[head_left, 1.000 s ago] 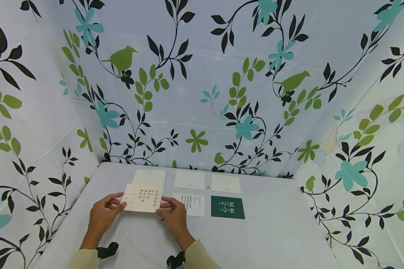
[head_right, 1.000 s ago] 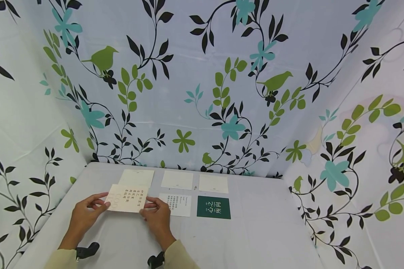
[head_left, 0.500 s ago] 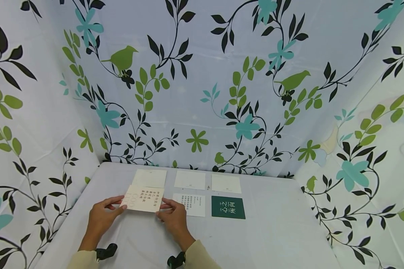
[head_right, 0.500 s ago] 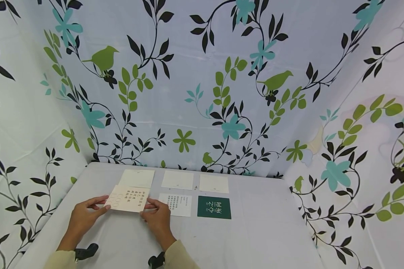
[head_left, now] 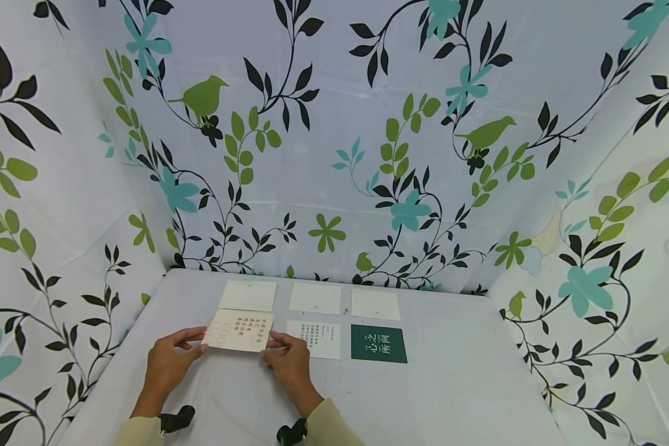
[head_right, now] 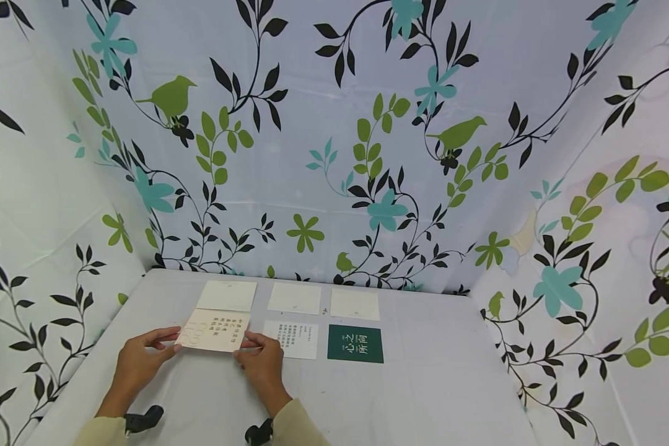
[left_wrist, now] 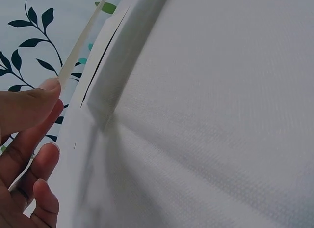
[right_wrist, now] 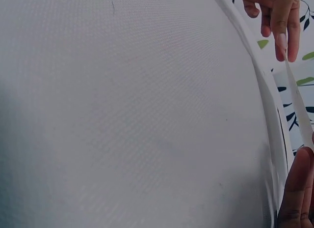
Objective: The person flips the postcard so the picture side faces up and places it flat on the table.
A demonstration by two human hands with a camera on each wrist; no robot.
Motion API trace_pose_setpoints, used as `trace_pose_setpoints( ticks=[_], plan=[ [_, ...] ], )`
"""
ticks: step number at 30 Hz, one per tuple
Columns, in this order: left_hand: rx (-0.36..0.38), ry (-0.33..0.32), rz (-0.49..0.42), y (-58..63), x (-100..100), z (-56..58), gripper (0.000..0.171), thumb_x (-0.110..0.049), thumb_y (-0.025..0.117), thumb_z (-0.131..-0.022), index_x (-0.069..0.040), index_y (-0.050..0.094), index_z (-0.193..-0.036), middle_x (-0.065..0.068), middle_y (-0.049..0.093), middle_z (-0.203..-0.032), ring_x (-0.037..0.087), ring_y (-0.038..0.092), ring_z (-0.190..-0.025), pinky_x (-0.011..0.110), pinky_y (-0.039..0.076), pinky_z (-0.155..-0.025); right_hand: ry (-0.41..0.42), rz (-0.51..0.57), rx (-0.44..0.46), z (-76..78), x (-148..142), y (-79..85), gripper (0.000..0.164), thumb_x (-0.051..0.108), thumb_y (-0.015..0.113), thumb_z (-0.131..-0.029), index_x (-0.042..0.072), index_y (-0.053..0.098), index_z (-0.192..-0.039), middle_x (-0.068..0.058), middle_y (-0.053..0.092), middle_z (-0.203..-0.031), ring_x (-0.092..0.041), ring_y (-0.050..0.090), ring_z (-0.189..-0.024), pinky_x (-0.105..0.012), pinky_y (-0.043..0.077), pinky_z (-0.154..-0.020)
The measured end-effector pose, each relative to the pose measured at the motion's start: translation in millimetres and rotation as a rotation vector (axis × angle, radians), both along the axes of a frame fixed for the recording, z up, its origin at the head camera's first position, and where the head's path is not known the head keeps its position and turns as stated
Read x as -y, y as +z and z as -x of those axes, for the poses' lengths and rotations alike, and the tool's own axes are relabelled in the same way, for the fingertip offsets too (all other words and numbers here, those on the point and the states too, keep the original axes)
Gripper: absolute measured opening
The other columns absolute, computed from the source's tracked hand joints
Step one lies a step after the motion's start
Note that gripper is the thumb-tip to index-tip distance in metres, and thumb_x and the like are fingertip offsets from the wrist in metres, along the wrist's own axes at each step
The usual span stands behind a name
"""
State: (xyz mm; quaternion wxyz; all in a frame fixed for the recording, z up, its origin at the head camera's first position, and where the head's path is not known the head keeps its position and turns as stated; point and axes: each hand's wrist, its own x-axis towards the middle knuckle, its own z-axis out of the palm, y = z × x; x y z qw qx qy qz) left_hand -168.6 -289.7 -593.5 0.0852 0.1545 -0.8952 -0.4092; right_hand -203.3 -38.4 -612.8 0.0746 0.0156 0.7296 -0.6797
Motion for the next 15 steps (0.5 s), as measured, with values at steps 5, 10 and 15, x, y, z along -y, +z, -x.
trace_pose_setpoints(
  ticks=[5, 10, 15],
  plan=[
    [-0.023, 0.025, 0.043, -3.3, -0.6, -0.2, 0.041, -0.013, 0.084, -0.090, -0.011, 0.076, -0.129, 0.010, 0.082, -0.115, 0.024, 0.063, -0.100, 0.028, 0.041, -0.076, -0.006, -0.040, 0.015, -1.4, 0.6, 1.3, 0.041, -0.003, 0.084, -0.083, 0.013, 0.080, -0.121, 0.001, 0.076, -0.095, -0.007, 0.071, -0.074, -0.024, 0.059, -0.062],
    [-0.029, 0.037, 0.065, -6.6, -1.3, -0.9, 0.037, -0.012, 0.085, -0.089, -0.011, 0.078, -0.125, 0.009, 0.083, -0.111, 0.023, 0.063, -0.098, 0.029, 0.041, -0.076, -0.013, -0.046, 0.016, -3.2, 1.4, 1.8, 0.039, -0.004, 0.083, -0.083, 0.011, 0.080, -0.118, 0.003, 0.075, -0.092, -0.007, 0.071, -0.073, -0.023, 0.058, -0.061],
    [-0.004, 0.025, 0.068, -6.8, -1.3, -1.4, 0.036, -0.012, 0.083, -0.089, -0.009, 0.078, -0.124, 0.010, 0.083, -0.110, 0.026, 0.063, -0.099, 0.033, 0.042, -0.078, -0.019, -0.078, 0.004, -2.9, 3.1, -0.4, 0.038, -0.005, 0.084, -0.082, 0.009, 0.080, -0.117, 0.004, 0.075, -0.090, -0.007, 0.070, -0.071, -0.022, 0.057, -0.059]
  ],
)
